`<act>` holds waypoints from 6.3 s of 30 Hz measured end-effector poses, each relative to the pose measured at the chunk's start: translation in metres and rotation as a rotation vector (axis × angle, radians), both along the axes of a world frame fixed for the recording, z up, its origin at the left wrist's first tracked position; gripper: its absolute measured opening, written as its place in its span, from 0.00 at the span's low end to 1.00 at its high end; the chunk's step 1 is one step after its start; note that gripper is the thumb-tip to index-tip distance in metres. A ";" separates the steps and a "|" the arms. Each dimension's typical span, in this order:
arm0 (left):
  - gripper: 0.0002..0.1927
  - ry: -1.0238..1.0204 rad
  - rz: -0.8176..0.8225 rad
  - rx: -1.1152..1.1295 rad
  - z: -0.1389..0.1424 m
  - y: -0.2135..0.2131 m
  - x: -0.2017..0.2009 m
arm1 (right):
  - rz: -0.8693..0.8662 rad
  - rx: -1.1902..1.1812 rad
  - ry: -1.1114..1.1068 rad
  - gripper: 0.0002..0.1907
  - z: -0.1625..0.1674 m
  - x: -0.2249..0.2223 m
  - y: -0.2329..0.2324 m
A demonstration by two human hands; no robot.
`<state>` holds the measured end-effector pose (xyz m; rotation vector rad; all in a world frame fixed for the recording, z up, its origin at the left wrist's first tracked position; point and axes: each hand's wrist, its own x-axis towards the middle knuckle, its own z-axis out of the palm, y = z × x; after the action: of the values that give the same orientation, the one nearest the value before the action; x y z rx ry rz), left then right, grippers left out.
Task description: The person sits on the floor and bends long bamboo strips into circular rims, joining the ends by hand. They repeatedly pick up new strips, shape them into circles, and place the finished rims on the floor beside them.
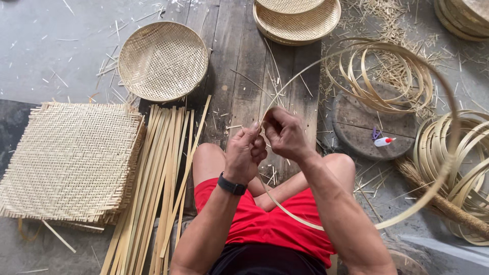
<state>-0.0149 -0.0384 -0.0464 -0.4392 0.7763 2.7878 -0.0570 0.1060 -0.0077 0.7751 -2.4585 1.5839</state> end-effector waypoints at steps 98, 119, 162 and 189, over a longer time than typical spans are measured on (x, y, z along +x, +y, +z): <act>0.15 -0.568 -0.010 -1.840 -0.099 -0.237 0.135 | -0.443 -0.457 -0.867 0.17 -0.095 -0.002 0.115; 0.13 -0.704 -0.157 -2.056 -0.128 -0.272 0.149 | -0.316 -0.179 -0.836 0.14 -0.150 0.032 0.034; 0.06 -0.645 0.343 -1.590 -0.101 -0.315 0.170 | -0.279 0.151 -0.711 0.11 -0.151 0.047 -0.021; 0.12 -0.811 -0.253 -2.102 -0.126 -0.284 0.184 | -0.419 -0.466 -0.792 0.17 -0.144 0.071 -0.037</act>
<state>0.1688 -0.3227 -0.1724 -1.2803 2.6213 0.3555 0.0143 0.0688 -0.1516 -0.5019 -2.2310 2.4230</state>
